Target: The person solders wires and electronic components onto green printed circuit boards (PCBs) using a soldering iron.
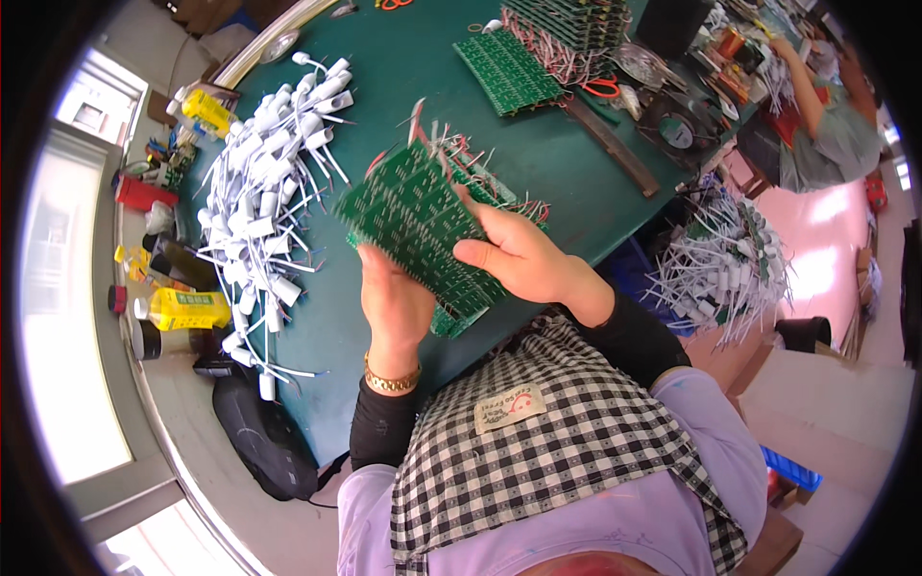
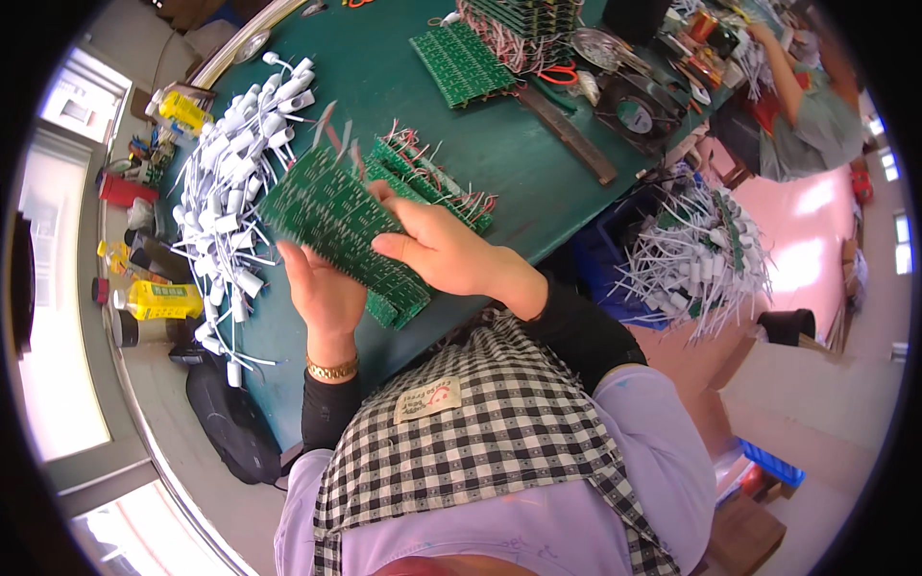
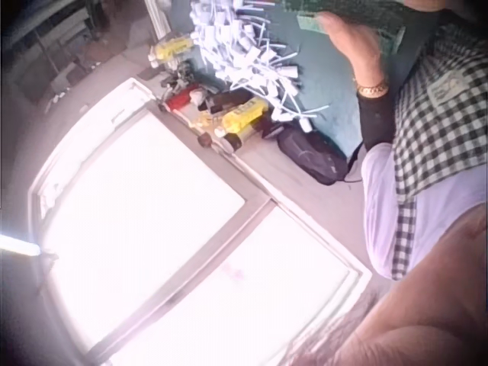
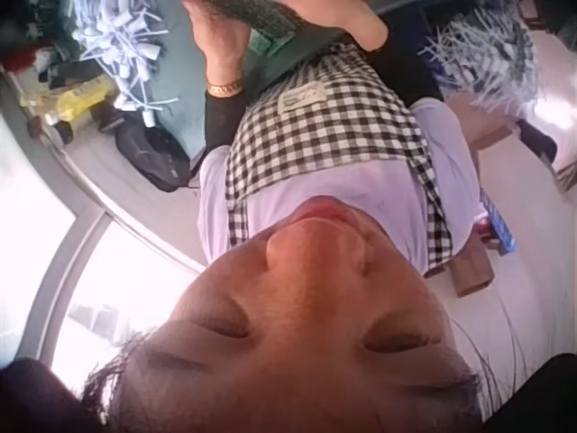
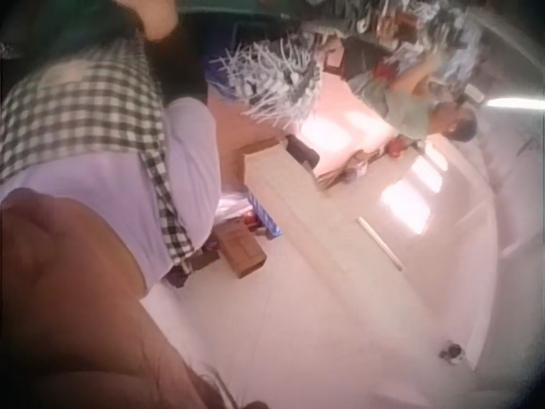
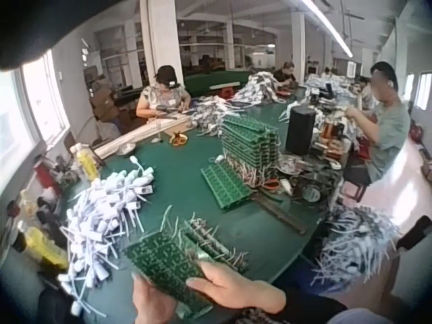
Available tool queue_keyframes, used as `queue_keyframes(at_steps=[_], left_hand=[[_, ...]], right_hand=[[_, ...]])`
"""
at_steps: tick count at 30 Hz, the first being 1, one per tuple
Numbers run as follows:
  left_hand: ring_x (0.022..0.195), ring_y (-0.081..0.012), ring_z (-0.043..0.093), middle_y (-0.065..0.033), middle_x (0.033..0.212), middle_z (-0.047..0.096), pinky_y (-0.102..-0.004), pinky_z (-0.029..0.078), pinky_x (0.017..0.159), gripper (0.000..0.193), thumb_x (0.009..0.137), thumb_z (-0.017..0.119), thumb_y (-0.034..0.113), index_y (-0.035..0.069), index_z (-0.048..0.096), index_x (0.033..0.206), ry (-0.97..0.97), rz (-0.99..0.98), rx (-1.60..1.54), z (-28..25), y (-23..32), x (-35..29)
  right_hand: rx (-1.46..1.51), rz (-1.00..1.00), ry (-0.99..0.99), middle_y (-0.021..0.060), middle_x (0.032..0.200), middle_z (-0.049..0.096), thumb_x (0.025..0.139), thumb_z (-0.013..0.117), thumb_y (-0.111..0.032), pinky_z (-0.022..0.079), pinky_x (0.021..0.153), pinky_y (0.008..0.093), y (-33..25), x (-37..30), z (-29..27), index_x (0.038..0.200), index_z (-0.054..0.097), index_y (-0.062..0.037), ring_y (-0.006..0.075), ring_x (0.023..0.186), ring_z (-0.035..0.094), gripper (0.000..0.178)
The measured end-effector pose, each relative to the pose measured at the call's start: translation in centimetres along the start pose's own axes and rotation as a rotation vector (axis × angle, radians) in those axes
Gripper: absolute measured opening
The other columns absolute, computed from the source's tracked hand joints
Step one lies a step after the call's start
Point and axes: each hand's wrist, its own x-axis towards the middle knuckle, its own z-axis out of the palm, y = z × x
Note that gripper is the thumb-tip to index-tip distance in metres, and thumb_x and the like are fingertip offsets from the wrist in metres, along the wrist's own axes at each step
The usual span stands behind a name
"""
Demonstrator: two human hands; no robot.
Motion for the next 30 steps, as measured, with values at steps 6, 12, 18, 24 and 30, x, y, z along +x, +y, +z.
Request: queue_keyframes(at_steps=[6, 12, 18, 24, 30], left_hand=[[0.11, -0.0383, 0.055, -0.0296, 0.122, 0.054, -0.0508, 0.044, 0.095, 0.058, 0.092, 0.056, 0.038, -0.008, 0.044, 0.125, -0.016, 0.602, 0.733, 1.0, -0.9, -1.7], [0.109, -0.0347, 0.055, -0.0176, 0.13, 0.047, -0.0478, 0.046, 0.089, 0.045, 0.094, 0.05, 0.042, 0.008, 0.05, 0.123, -0.417, 0.998, 0.181, 1.0, -0.2, -5.0], [0.099, -0.0349, 0.06, -0.0232, 0.132, 0.048, -0.0448, 0.051, 0.082, 0.06, 0.093, 0.051, 0.044, -0.007, 0.044, 0.125, 0.3, 1.001, 0.769, 4.4, -1.2, -4.1], [0.093, -0.0286, 0.063, -0.0201, 0.122, 0.057, -0.0396, 0.054, 0.074, 0.038, 0.095, 0.051, 0.016, -0.009, 0.048, 0.123, 0.32, 1.154, 0.758, 6.0, -0.9, 1.6], [0.078, -0.0179, 0.06, -0.0099, 0.091, 0.063, -0.0308, 0.05, 0.07, 0.029, 0.096, 0.054, 0.023, -0.003, 0.055, 0.109, 0.22, 0.803, 0.741, 4.3, 0.9, 5.8]], right_hand=[[-0.308, -0.158, 0.019, 0.0198, 0.096, 0.059, 0.081, 0.061, -0.008, 0.045, 0.076, 0.0432, -4.2, 0.3, 1.6, 0.105, 0.053, 0.0, 0.0403, 0.091, 0.056, 0.026], [-0.394, -0.618, -0.007, 0.0109, 0.089, 0.055, 0.063, 0.062, 0.0, 0.041, 0.088, 0.048, -5.7, -0.8, 5.3, 0.098, 0.057, -0.0031, 0.0302, 0.081, 0.055, 0.036], [-0.334, -0.637, 0.253, 0.0112, 0.082, 0.06, 0.066, 0.061, 0.002, 0.044, 0.089, 0.0486, -3.1, 1.1, 6.2, 0.095, 0.059, -0.0022, 0.0344, 0.073, 0.059, 0.03], [-0.49, -0.719, 0.473, 0.0157, 0.085, 0.062, 0.069, 0.066, -0.003, 0.05, 0.076, 0.0441, -2.5, 4.4, 4.2, 0.095, 0.06, -0.0025, 0.0376, 0.074, 0.06, 0.026], [-0.777, -0.432, 0.449, 0.0201, 0.079, 0.062, 0.079, 0.065, -0.017, 0.048, 0.063, 0.0421, -2.4, 6.9, 1.7, 0.092, 0.06, -0.002, 0.0371, 0.077, 0.061, 0.021]])
